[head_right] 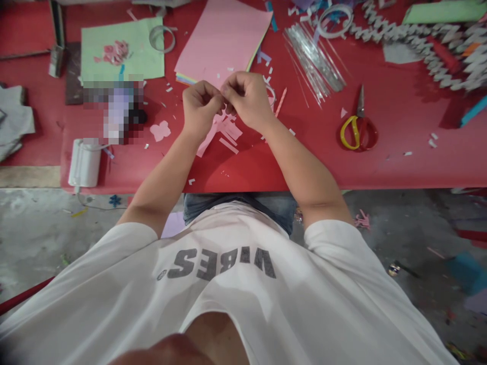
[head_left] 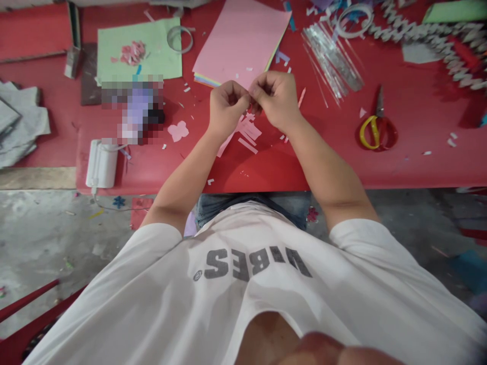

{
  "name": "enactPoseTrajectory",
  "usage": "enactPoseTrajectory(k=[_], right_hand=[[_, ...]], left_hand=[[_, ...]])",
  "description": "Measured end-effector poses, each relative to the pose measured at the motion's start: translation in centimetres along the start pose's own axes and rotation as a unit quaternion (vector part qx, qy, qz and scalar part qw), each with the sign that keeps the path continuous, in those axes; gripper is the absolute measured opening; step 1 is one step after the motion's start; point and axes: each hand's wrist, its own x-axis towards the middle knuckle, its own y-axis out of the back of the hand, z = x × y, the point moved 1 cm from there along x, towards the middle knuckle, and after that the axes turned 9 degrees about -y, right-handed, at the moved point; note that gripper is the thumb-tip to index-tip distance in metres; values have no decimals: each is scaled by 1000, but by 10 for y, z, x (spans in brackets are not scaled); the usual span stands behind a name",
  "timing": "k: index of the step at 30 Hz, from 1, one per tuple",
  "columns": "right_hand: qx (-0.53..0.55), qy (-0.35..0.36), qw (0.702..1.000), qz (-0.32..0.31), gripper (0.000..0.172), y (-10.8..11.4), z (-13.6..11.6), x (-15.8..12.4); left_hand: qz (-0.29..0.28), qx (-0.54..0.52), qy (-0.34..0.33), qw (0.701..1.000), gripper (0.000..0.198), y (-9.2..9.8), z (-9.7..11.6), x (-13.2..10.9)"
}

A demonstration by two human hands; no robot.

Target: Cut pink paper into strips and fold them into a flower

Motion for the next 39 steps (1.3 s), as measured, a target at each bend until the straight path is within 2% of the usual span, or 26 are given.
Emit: enactPoseTrajectory(k=[5,10,16,21,27,30,31,36,39], right_hand=[[18,-37,999,-16,51,-1,2,2],[29,-32,999,-33,42,0,2,3],[32,-44,998,-40,38,2,-3,0],[41,-51,997,-40,41,1,-3,1],[81,-37,995,-36,42,-2,2,2],[68,-64,995,-28,44,0,5,2],[62,-73,995,-25,45,1,6,2],[36,-82,996,-19,53,1,8,3],[42,-68,996,-26,50,0,10,3]], left_hand=[[18,31,23,999,57,-2,2,0],[51,15,36,998,56,-4,7,1],[32,32,46,998,60,-7,19,2],[84,4,34,996,56,-8,15,2],[12,44,31,998,50,-2,22,4],[-26,72,10,997,50,-1,24,3],[-24,80,4,997,50,-2,23,2],[108,51,16,993,49,-5,17,0],[133,31,21,990,50,-6,16,0]])
